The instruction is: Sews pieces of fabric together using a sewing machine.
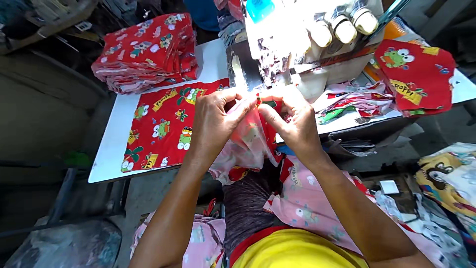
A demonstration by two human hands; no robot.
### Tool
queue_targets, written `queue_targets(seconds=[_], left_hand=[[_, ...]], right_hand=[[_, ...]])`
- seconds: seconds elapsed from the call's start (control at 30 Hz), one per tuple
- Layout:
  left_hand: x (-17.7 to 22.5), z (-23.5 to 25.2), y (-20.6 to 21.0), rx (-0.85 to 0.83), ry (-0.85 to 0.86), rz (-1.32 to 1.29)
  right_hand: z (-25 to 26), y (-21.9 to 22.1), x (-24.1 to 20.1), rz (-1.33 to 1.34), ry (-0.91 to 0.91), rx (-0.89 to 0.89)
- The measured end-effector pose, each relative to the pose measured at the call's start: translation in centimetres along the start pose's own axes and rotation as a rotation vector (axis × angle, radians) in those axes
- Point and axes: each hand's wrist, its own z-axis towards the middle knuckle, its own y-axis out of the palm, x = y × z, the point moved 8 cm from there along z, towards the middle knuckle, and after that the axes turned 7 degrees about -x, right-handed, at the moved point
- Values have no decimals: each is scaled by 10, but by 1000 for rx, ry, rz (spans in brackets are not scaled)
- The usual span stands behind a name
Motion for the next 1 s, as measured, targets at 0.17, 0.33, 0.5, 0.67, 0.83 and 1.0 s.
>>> queue_targets(seconds=[0.17,0.33,0.5,0.67,0.83,1.0], left_hand=[[12,-2,-6,63,18,-8],[14,-3,-14,64,53,35],[-7,2,-9,-46,-21,-73],[-12,2,5,-100,-78,-496],[-1,-4,26,-319,-88,-673],[-5,-4,36,-238,-174,-712]], right_hand=[[-12,14,-4,-321,-82,28],[-14,12,0,-292,-56,16],[-13,6,0,-163,-35,-9],[-6,5,6,-25,33,3],[3,5,10,87,44,-11],[5,8,10,148,27,21]])
